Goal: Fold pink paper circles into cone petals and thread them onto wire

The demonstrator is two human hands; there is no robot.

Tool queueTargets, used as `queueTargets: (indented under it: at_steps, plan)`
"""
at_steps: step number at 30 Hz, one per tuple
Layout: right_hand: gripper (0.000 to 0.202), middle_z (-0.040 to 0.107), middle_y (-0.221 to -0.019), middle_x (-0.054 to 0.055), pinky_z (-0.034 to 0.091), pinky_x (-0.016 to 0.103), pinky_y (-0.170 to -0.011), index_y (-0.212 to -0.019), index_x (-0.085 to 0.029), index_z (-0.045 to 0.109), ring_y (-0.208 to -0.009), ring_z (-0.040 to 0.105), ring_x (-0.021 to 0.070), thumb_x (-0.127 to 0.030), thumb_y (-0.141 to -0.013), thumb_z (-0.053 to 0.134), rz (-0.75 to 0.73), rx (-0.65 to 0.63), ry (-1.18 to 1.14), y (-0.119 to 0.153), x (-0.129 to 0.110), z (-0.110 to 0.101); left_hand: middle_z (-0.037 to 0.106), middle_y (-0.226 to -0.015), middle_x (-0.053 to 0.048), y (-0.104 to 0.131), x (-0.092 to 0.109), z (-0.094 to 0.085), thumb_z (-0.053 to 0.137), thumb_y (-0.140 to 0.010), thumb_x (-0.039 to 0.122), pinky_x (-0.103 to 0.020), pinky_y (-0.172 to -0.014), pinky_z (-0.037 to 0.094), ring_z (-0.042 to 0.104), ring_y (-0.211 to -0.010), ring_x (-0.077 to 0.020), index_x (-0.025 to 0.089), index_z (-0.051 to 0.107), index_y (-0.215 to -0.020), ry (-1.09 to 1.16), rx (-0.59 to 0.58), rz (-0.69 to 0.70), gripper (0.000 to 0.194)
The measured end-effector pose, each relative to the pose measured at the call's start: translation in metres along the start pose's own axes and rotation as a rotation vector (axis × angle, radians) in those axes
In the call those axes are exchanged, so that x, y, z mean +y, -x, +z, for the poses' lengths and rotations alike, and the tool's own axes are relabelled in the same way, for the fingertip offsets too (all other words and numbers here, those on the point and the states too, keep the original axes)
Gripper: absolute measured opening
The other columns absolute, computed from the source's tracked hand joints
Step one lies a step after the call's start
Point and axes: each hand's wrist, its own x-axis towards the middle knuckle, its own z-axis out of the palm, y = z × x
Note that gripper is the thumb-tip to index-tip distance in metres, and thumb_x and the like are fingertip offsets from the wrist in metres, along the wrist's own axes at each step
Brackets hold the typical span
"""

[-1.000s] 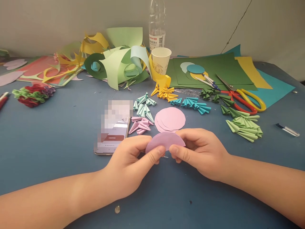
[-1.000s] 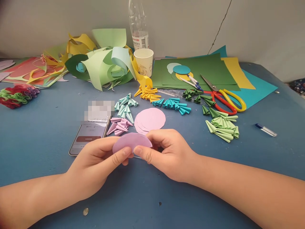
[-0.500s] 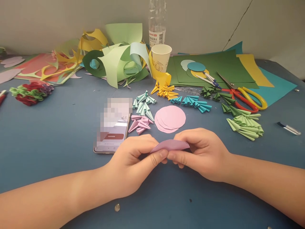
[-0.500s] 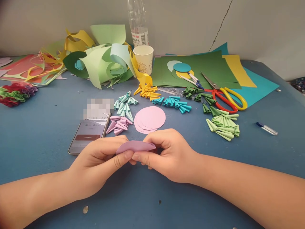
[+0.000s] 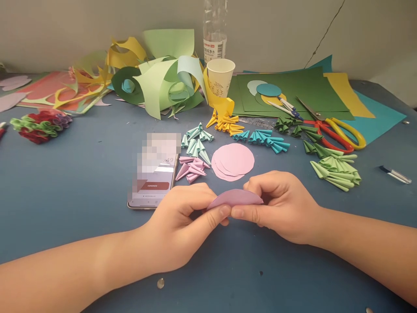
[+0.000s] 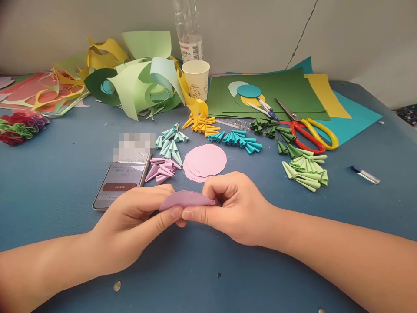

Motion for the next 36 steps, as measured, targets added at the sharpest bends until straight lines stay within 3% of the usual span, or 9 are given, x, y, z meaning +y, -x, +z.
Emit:
queueTargets:
  at_steps: [4, 10, 14, 19, 27, 29, 32, 34, 36]
  plan:
    - [0.055, 0.037, -0.053, -0.008, 0.022, 0.025, -0.048, -0.057, -0.020, 0.039, -0.053, 0.029, 0.0075, -0.035, -0.084, 0.085, 0.014, 0.022, -0.018, -0.002, 0.001, -0.001, 0.071, -0.068, -0.001, -0.001, 0.000, 0.000, 0.060, -0.100, 0.017, -0.022, -0.064, 0.046, 0.060, -0.065, -0.0091, 0.014, 0.077, -0.077, 0.017, 0.010, -0.011, 0.029]
    - [0.053, 0.040, -0.048, -0.008, 0.021, 0.024, -0.045, -0.056, -0.020, 0.043, -0.047, 0.031, 0.0063, -0.036, -0.079, 0.088, 0.034, 0.056, -0.028, -0.004, -0.002, 0.000, 0.072, -0.069, -0.001, -0.001, 0.001, -0.001, 0.060, -0.100, 0.021, -0.023, -0.064, 0.047, 0.062, -0.065, -0.0106, 0.015, 0.078, -0.078, 0.053, 0.017, -0.054, 0.029]
    - [0.046, 0.045, -0.044, -0.007, 0.023, 0.023, -0.039, -0.060, -0.019, 0.054, -0.040, 0.035, 0.0064, -0.046, -0.082, 0.085, 0.070, 0.082, -0.007, -0.002, -0.004, 0.000, 0.072, -0.071, -0.002, 0.001, -0.001, 0.000, 0.060, -0.101, 0.028, -0.026, -0.065, 0.050, 0.065, -0.066, -0.0131, 0.015, 0.076, -0.079, 0.143, 0.024, -0.125, 0.030]
    - [0.049, 0.047, -0.039, -0.005, 0.031, 0.024, -0.037, -0.072, -0.019, 0.069, -0.035, 0.040, 0.0096, -0.064, -0.092, 0.068, 0.106, 0.075, 0.010, -0.001, -0.003, 0.000, 0.074, -0.072, -0.002, 0.003, -0.005, 0.001, 0.062, -0.101, 0.028, -0.026, -0.064, 0.051, 0.066, -0.066, -0.0137, 0.017, 0.076, -0.082, 0.224, 0.045, -0.158, 0.026]
    - [0.056, 0.048, -0.045, -0.003, 0.036, 0.022, -0.042, -0.058, -0.019, 0.052, -0.041, 0.043, 0.0079, -0.053, -0.101, 0.062, 0.057, 0.156, -0.047, -0.002, -0.002, 0.000, 0.071, -0.070, -0.001, 0.001, -0.006, 0.002, 0.061, -0.102, 0.040, -0.022, -0.067, 0.052, 0.066, -0.070, -0.0126, 0.018, 0.075, -0.075, 0.482, 0.147, -0.268, 0.038]
    - [0.047, 0.052, -0.051, -0.004, 0.039, 0.021, -0.044, -0.067, -0.020, 0.054, -0.046, 0.048, 0.0084, -0.050, -0.101, 0.064, -0.007, 0.180, -0.092, -0.002, 0.001, 0.001, 0.071, -0.071, -0.001, 0.002, -0.006, 0.002, 0.059, -0.104, 0.042, -0.023, -0.068, 0.051, 0.065, -0.071, -0.0129, 0.019, 0.075, -0.076, 0.465, 0.148, -0.252, 0.040]
    - [0.020, 0.064, -0.071, -0.004, 0.049, 0.021, -0.052, -0.101, -0.024, 0.061, -0.056, 0.060, 0.0100, -0.037, -0.096, 0.074, -0.125, 0.153, -0.135, -0.001, 0.004, 0.003, 0.071, -0.072, -0.002, 0.003, -0.006, 0.002, 0.054, -0.106, 0.044, -0.025, -0.070, 0.050, 0.064, -0.073, -0.0146, 0.019, 0.075, -0.078, 0.417, 0.120, -0.214, 0.043]
    - [0.034, 0.071, -0.086, -0.001, 0.057, 0.025, -0.061, -0.123, -0.027, 0.058, -0.068, 0.068, 0.0127, -0.027, -0.094, 0.077, -0.226, 0.056, -0.089, 0.000, 0.006, 0.004, 0.071, -0.073, -0.003, 0.003, -0.005, 0.001, 0.050, -0.108, 0.044, -0.027, -0.072, 0.050, 0.064, -0.074, -0.0159, 0.018, 0.073, -0.078, 0.373, 0.088, -0.194, 0.046]
    - [0.041, 0.076, -0.097, 0.003, 0.060, 0.028, -0.071, -0.131, -0.028, 0.056, -0.083, 0.074, 0.0161, -0.019, -0.095, 0.075, -0.299, -0.047, -0.012, 0.001, 0.008, 0.004, 0.068, -0.072, -0.002, 0.003, -0.004, 0.000, 0.047, -0.109, 0.044, -0.027, -0.071, 0.048, 0.062, -0.072, -0.0152, 0.018, 0.070, -0.076, 0.344, 0.056, -0.183, 0.048]
